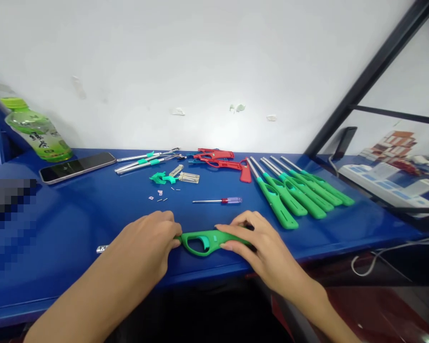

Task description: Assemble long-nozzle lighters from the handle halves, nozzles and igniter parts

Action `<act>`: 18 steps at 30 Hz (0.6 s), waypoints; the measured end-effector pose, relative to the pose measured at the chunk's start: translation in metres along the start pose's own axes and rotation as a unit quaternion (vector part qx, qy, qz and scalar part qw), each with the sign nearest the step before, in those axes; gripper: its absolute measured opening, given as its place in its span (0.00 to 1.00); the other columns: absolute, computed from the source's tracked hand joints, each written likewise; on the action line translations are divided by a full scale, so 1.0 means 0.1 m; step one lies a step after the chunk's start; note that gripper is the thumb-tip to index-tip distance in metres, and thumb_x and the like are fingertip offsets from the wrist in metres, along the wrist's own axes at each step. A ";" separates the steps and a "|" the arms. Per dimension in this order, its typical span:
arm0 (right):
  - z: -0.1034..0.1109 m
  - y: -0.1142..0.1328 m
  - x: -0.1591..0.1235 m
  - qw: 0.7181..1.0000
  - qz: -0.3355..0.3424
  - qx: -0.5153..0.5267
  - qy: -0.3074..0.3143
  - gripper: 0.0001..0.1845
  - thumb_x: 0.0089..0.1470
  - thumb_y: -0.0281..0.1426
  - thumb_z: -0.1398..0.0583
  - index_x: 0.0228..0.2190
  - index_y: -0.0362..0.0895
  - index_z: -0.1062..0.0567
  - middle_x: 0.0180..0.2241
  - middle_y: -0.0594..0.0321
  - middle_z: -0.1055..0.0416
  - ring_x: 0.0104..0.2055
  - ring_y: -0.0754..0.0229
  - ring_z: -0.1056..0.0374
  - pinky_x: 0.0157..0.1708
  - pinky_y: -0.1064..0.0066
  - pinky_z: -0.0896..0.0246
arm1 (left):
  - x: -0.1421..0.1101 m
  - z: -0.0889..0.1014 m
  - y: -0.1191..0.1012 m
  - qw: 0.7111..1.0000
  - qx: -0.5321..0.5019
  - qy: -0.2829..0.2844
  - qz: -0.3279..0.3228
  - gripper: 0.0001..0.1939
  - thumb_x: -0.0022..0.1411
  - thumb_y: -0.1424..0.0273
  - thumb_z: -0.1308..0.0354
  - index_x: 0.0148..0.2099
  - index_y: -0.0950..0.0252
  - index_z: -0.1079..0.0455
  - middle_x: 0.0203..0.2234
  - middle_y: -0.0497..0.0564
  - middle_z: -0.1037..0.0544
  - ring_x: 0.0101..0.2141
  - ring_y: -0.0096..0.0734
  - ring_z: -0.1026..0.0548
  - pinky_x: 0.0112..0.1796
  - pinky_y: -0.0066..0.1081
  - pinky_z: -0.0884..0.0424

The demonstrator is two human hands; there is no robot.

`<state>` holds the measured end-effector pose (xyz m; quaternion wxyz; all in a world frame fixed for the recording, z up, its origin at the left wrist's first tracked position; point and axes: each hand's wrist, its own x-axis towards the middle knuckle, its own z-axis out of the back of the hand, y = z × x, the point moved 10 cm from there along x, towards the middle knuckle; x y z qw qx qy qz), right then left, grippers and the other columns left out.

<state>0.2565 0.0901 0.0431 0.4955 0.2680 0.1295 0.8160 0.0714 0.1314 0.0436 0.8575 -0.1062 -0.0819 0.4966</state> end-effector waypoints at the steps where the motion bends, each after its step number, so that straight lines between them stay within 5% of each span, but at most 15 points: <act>1: 0.01 -0.01 0.00 1.000 -0.004 0.008 0.001 0.16 0.72 0.40 0.41 0.57 0.53 0.21 0.49 0.57 0.27 0.50 0.50 0.31 0.52 0.55 0.33 | 0.00 0.02 -0.02 1.000 0.008 -0.011 -0.014 0.14 0.69 0.76 0.48 0.35 0.60 0.22 0.34 0.53 0.21 0.37 0.40 0.21 0.40 0.35 0.29; 9: 0.02 -0.08 0.00 0.994 -0.063 0.086 0.026 0.07 0.72 0.36 0.39 0.49 0.51 0.25 0.47 0.60 0.24 0.51 0.51 0.30 0.52 0.59 0.36 | -0.06 0.15 -0.18 0.991 0.051 -0.088 -0.084 0.12 0.73 0.76 0.49 0.43 0.60 0.24 0.36 0.52 0.21 0.37 0.38 0.22 0.42 0.35 0.29; 18: -0.01 -0.10 -0.03 0.984 -0.100 0.132 0.067 0.16 0.70 0.46 0.41 0.41 0.50 0.18 0.37 0.64 0.20 0.41 0.53 0.29 0.44 0.62 0.39 | -0.06 0.29 -0.26 0.983 0.013 -0.125 -0.131 0.14 0.76 0.73 0.51 0.50 0.57 0.24 0.46 0.51 0.21 0.44 0.42 0.24 0.48 0.43 0.34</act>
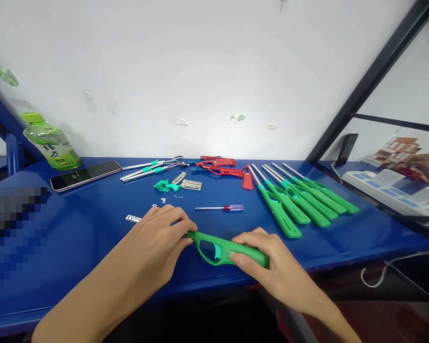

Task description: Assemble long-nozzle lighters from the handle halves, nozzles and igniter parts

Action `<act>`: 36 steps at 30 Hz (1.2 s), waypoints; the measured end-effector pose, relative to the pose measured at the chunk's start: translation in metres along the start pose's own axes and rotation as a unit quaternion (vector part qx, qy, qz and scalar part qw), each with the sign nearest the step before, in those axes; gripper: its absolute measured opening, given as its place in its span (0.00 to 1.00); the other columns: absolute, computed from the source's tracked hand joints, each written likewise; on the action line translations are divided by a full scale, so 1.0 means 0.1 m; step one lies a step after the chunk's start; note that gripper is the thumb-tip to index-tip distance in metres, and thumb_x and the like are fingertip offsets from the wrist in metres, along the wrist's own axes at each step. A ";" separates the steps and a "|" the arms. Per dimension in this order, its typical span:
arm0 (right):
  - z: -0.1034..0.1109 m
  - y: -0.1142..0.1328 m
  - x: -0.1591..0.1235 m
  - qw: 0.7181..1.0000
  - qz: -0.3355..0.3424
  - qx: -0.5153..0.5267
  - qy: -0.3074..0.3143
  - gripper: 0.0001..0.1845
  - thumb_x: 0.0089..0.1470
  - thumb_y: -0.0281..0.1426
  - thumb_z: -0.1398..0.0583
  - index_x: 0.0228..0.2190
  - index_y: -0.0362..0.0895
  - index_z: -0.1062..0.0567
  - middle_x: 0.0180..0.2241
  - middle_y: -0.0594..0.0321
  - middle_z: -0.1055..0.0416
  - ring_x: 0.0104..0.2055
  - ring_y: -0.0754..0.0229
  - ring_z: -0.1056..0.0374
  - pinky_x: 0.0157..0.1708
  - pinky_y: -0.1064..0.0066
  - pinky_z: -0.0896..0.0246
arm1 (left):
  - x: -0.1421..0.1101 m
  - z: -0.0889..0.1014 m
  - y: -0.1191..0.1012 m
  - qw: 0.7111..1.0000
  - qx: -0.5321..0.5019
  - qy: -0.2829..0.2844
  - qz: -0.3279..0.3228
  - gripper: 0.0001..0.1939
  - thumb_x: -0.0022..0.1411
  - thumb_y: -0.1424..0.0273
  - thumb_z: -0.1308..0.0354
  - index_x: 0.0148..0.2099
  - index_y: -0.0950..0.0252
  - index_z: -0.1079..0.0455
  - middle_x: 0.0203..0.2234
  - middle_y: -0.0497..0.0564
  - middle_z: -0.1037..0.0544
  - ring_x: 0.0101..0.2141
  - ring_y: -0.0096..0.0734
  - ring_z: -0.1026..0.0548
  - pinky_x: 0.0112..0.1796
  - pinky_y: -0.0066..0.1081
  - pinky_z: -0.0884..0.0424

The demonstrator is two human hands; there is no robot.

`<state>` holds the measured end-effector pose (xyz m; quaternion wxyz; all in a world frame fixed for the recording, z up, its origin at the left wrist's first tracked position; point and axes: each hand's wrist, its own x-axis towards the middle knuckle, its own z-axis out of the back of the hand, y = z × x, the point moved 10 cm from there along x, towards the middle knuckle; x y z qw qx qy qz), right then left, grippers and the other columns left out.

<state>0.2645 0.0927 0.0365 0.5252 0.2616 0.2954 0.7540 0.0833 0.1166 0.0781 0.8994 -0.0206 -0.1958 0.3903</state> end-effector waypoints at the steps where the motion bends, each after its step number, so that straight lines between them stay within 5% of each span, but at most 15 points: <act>1: 0.03 -0.03 -0.01 1.000 -0.005 0.011 -0.010 0.18 0.70 0.48 0.41 0.41 0.51 0.17 0.37 0.64 0.19 0.40 0.53 0.29 0.44 0.62 0.38 | 0.00 0.03 0.01 1.000 0.008 -0.012 -0.001 0.13 0.76 0.71 0.49 0.54 0.56 0.25 0.48 0.52 0.21 0.46 0.43 0.24 0.49 0.43 0.34; 4: 0.15 -0.12 -0.05 0.998 -0.016 0.019 -0.056 0.24 0.68 0.54 0.42 0.42 0.51 0.15 0.38 0.62 0.18 0.42 0.51 0.26 0.44 0.62 0.34 | -0.01 0.13 0.05 0.997 0.061 -0.042 -0.005 0.18 0.73 0.71 0.43 0.62 0.55 0.28 0.53 0.54 0.22 0.51 0.48 0.25 0.50 0.45 0.35; 9: 0.21 -0.24 -0.09 0.995 -0.035 0.022 -0.089 0.29 0.64 0.60 0.42 0.43 0.52 0.13 0.42 0.59 0.17 0.46 0.46 0.24 0.47 0.59 0.29 | 0.05 0.17 -0.06 0.987 0.126 -0.065 -0.071 0.17 0.76 0.77 0.52 0.54 0.63 0.23 0.40 0.52 0.18 0.43 0.44 0.23 0.45 0.43 0.37; 15: 0.24 -0.34 -0.14 0.993 -0.040 0.042 -0.102 0.31 0.61 0.62 0.40 0.45 0.51 0.13 0.46 0.56 0.16 0.49 0.43 0.24 0.50 0.55 0.27 | 0.10 0.02 -0.32 0.983 0.120 -0.056 -0.129 0.18 0.77 0.79 0.54 0.57 0.66 0.25 0.37 0.51 0.18 0.39 0.39 0.23 0.44 0.40 0.36; 23: 0.18 -0.15 -0.06 0.996 0.015 0.074 -0.039 0.26 0.64 0.57 0.39 0.45 0.52 0.12 0.42 0.58 0.15 0.43 0.46 0.21 0.45 0.58 0.25 | 0.06 0.02 -0.36 0.990 0.086 -0.040 -0.109 0.23 0.71 0.86 0.54 0.59 0.68 0.26 0.39 0.51 0.16 0.38 0.38 0.21 0.41 0.39 0.32; 29: 0.24 -0.36 -0.17 0.992 -0.033 0.065 -0.107 0.29 0.59 0.59 0.36 0.47 0.52 0.13 0.48 0.55 0.16 0.49 0.42 0.23 0.54 0.51 0.27 | 0.06 0.15 -0.50 0.984 0.110 -0.073 -0.123 0.27 0.66 0.89 0.56 0.60 0.68 0.27 0.39 0.51 0.16 0.36 0.37 0.20 0.39 0.39 0.29; 33: 0.22 -0.42 -0.16 0.985 -0.097 0.125 -0.076 0.30 0.58 0.59 0.34 0.45 0.47 0.13 0.38 0.56 0.19 0.40 0.49 0.26 0.41 0.61 0.28 | 0.09 0.16 -0.54 0.979 0.117 -0.089 -0.140 0.26 0.64 0.89 0.55 0.58 0.71 0.27 0.38 0.52 0.16 0.36 0.38 0.19 0.39 0.39 0.29; 36: 0.09 -0.30 -0.10 0.975 -0.106 0.198 0.010 0.32 0.61 0.58 0.37 0.42 0.42 0.15 0.22 0.66 0.35 0.25 0.62 0.39 0.26 0.70 0.42 | 0.10 0.18 -0.56 0.975 0.130 -0.101 -0.151 0.25 0.65 0.89 0.55 0.57 0.73 0.26 0.37 0.53 0.16 0.35 0.38 0.19 0.38 0.39 0.29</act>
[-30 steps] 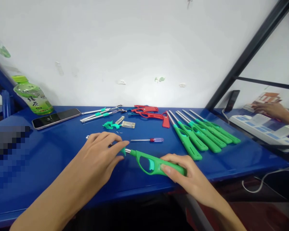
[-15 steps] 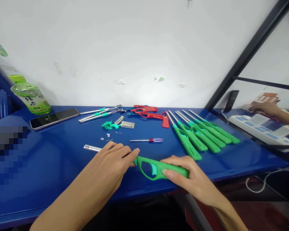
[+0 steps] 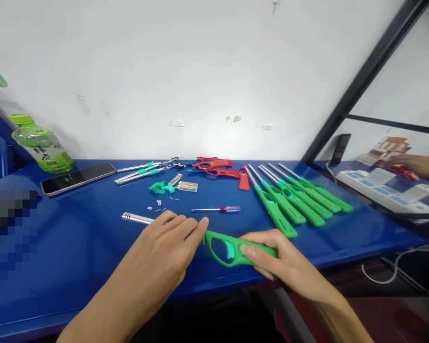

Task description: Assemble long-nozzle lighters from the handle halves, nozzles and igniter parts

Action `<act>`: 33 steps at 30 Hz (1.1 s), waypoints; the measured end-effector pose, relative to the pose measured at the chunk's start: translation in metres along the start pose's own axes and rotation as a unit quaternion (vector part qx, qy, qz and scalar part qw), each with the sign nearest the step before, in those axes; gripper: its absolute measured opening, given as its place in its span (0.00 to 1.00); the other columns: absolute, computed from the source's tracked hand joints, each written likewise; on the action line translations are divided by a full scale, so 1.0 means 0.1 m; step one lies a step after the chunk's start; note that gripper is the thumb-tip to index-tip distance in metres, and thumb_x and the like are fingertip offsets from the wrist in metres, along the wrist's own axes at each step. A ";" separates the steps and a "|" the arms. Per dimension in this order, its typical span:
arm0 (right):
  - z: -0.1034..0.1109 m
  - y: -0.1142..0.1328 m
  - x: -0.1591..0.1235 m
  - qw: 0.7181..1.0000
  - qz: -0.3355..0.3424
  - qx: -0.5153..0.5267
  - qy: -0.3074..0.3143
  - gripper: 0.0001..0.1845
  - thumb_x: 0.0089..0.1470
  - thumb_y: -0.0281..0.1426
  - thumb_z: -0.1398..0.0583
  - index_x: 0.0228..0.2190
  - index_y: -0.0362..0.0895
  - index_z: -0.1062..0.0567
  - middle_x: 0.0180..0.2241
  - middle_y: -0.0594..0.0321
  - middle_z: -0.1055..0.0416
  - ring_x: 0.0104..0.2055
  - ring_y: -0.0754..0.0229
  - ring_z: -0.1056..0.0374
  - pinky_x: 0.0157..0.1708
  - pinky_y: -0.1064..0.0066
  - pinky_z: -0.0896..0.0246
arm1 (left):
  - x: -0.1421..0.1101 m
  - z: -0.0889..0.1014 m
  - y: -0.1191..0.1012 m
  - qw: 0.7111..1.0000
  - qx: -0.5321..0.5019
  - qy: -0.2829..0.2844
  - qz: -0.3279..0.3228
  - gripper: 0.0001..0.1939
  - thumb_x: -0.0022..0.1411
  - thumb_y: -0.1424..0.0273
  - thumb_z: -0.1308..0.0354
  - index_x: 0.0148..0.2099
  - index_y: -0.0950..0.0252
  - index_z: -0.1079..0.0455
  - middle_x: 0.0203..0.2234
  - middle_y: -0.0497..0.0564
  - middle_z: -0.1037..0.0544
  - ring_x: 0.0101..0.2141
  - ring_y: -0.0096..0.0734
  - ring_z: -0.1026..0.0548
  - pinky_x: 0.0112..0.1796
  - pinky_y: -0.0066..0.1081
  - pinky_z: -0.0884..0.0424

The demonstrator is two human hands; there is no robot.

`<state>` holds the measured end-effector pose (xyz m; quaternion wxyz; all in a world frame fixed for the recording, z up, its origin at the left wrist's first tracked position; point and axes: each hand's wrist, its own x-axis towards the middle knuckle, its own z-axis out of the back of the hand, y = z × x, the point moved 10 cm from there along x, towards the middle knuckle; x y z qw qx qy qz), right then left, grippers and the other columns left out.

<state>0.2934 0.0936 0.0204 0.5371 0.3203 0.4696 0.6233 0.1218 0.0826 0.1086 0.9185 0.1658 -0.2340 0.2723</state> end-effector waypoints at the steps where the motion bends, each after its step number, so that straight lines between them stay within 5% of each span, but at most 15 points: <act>1: -0.04 0.03 0.01 1.000 -0.005 0.021 0.020 0.32 0.62 0.59 0.38 0.41 0.41 0.16 0.20 0.69 0.40 0.24 0.64 0.44 0.24 0.71 0.47 | 0.00 0.01 -0.01 1.000 0.004 -0.006 -0.003 0.24 0.65 0.89 0.56 0.57 0.73 0.26 0.36 0.53 0.16 0.35 0.38 0.19 0.38 0.39 0.28; 6: -0.08 0.06 0.03 0.997 -0.021 0.063 0.042 0.34 0.60 0.61 0.38 0.35 0.40 0.20 0.20 0.71 0.43 0.24 0.66 0.49 0.23 0.72 0.54 | 0.01 0.09 -0.07 0.999 0.016 -0.038 -0.016 0.21 0.70 0.87 0.57 0.56 0.75 0.26 0.36 0.54 0.16 0.34 0.38 0.19 0.38 0.40 0.28; 13: -0.06 0.10 0.05 0.997 0.042 0.017 0.058 0.29 0.64 0.55 0.38 0.37 0.41 0.17 0.19 0.70 0.40 0.22 0.66 0.45 0.25 0.72 0.51 | -0.03 0.02 -0.03 1.000 -0.006 0.002 0.013 0.25 0.68 0.88 0.57 0.57 0.70 0.25 0.40 0.53 0.14 0.36 0.40 0.17 0.40 0.41 0.26; 21: -0.05 0.11 0.05 0.997 0.056 0.015 0.043 0.28 0.63 0.55 0.37 0.38 0.41 0.15 0.26 0.65 0.32 0.25 0.65 0.41 0.26 0.72 0.47 | -0.20 -0.07 0.16 0.995 -0.026 0.061 0.069 0.19 0.81 0.67 0.56 0.62 0.62 0.27 0.45 0.53 0.14 0.41 0.43 0.15 0.44 0.44 0.23; 27: 0.01 0.17 0.04 0.996 0.087 -0.017 0.027 0.25 0.62 0.54 0.36 0.36 0.45 0.13 0.30 0.60 0.26 0.30 0.59 0.36 0.29 0.70 0.42 | -0.19 -0.09 0.06 0.996 0.010 0.072 0.058 0.22 0.81 0.71 0.61 0.58 0.61 0.25 0.46 0.54 0.15 0.42 0.43 0.17 0.44 0.41 0.25; 33: 0.03 0.07 0.05 0.997 0.069 0.024 0.021 0.28 0.61 0.55 0.35 0.39 0.42 0.14 0.24 0.63 0.32 0.25 0.63 0.41 0.24 0.71 0.48 | -0.03 -0.15 -0.02 0.990 0.041 0.120 0.069 0.23 0.78 0.80 0.60 0.43 0.61 0.23 0.33 0.50 0.17 0.32 0.40 0.22 0.37 0.38 0.32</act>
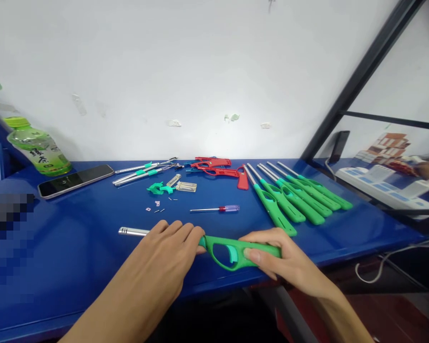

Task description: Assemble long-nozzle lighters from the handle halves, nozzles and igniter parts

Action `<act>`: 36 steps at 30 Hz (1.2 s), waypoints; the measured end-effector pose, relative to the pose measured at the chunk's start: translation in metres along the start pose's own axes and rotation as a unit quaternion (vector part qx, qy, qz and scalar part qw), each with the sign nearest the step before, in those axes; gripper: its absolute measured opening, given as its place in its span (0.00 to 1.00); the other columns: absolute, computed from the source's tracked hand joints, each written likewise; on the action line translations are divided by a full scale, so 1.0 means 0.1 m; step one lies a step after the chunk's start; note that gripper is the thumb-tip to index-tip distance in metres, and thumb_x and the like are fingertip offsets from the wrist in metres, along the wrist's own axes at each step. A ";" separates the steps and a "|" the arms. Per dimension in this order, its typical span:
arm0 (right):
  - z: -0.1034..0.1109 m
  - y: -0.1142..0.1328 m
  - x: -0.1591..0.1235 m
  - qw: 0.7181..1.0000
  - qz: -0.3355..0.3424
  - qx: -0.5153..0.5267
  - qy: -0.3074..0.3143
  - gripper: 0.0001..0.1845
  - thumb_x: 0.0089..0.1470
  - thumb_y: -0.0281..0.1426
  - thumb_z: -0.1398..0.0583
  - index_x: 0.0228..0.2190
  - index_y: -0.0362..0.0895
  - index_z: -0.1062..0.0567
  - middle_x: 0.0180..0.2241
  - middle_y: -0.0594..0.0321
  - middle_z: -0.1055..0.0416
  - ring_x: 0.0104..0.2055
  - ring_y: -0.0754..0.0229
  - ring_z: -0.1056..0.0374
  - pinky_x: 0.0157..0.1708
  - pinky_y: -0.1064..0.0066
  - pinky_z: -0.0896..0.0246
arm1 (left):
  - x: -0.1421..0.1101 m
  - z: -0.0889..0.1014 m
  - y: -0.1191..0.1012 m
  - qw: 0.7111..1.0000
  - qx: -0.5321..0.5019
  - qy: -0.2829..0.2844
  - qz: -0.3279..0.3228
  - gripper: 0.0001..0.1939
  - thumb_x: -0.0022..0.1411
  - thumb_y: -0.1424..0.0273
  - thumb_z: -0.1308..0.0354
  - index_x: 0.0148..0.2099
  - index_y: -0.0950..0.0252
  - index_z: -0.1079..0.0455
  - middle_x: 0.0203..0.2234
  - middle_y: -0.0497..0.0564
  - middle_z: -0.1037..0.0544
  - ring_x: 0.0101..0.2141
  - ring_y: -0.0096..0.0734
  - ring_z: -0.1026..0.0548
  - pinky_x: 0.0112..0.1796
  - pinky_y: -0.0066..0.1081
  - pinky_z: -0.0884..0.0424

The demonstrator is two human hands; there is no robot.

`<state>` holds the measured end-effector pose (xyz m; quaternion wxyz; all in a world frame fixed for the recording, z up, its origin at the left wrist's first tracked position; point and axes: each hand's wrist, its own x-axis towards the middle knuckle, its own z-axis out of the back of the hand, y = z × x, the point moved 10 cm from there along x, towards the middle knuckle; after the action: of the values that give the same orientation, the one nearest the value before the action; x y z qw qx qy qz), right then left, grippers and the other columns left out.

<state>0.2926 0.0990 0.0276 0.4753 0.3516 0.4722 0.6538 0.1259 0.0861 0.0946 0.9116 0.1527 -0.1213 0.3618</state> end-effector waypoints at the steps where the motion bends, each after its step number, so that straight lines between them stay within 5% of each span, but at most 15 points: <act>1: 0.00 -0.03 0.00 1.000 -0.010 0.020 0.002 0.29 0.61 0.56 0.35 0.40 0.41 0.15 0.22 0.66 0.35 0.23 0.65 0.43 0.23 0.71 0.50 | 0.01 0.03 -0.02 1.000 0.011 -0.014 -0.004 0.22 0.78 0.80 0.60 0.43 0.62 0.24 0.33 0.50 0.18 0.32 0.40 0.23 0.37 0.38 0.33; 8: 0.06 -0.17 0.01 0.990 -0.063 0.126 -0.008 0.27 0.58 0.52 0.30 0.40 0.39 0.17 0.22 0.70 0.39 0.21 0.69 0.46 0.20 0.74 0.55 | 0.05 0.19 -0.14 0.991 0.068 -0.111 -0.035 0.24 0.78 0.81 0.62 0.42 0.66 0.24 0.30 0.51 0.20 0.31 0.40 0.25 0.35 0.40 0.38; 14: 0.05 -0.12 0.10 0.981 -0.064 0.181 0.040 0.24 0.58 0.48 0.30 0.25 0.39 0.21 0.19 0.74 0.50 0.17 0.73 0.57 0.16 0.74 0.66 | 0.10 0.20 -0.22 0.987 0.089 -0.131 -0.042 0.20 0.75 0.82 0.59 0.43 0.67 0.25 0.27 0.49 0.25 0.27 0.40 0.30 0.33 0.40 0.38; 22: 0.09 -0.15 0.08 0.990 -0.076 0.116 0.030 0.28 0.55 0.54 0.30 0.35 0.39 0.16 0.21 0.69 0.41 0.19 0.70 0.50 0.16 0.74 0.64 | 0.07 0.02 -0.18 0.999 0.010 -0.049 -0.013 0.18 0.67 0.86 0.56 0.39 0.61 0.29 0.27 0.48 0.24 0.26 0.41 0.25 0.29 0.39 0.35; 29: 0.00 -0.03 0.08 0.996 -0.020 0.031 0.075 0.23 0.62 0.48 0.33 0.36 0.38 0.14 0.18 0.70 0.42 0.20 0.70 0.52 0.19 0.74 0.60 | -0.01 -0.29 -0.06 0.988 -0.083 0.125 0.040 0.20 0.67 0.85 0.55 0.46 0.61 0.26 0.37 0.50 0.16 0.31 0.42 0.18 0.31 0.38 0.27; 33: 0.01 0.03 0.08 0.998 0.022 -0.016 0.060 0.22 0.62 0.46 0.33 0.37 0.38 0.13 0.24 0.65 0.32 0.26 0.67 0.44 0.24 0.74 0.50 | -0.04 -0.26 -0.05 0.989 -0.088 0.108 0.041 0.17 0.68 0.83 0.52 0.46 0.62 0.25 0.40 0.53 0.15 0.32 0.42 0.17 0.32 0.37 0.25; 36: 0.01 0.01 0.06 0.998 0.018 -0.018 0.056 0.23 0.63 0.47 0.33 0.39 0.38 0.14 0.22 0.66 0.35 0.24 0.67 0.45 0.22 0.74 0.53 | -0.07 -0.23 -0.02 0.991 -0.110 0.074 0.026 0.17 0.70 0.83 0.52 0.48 0.62 0.25 0.41 0.52 0.14 0.35 0.41 0.16 0.34 0.35 0.25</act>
<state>0.2914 0.1048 0.0292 0.4423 0.3148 0.4799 0.6892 0.1247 0.0885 0.0707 0.9197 0.0213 -0.0959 0.3803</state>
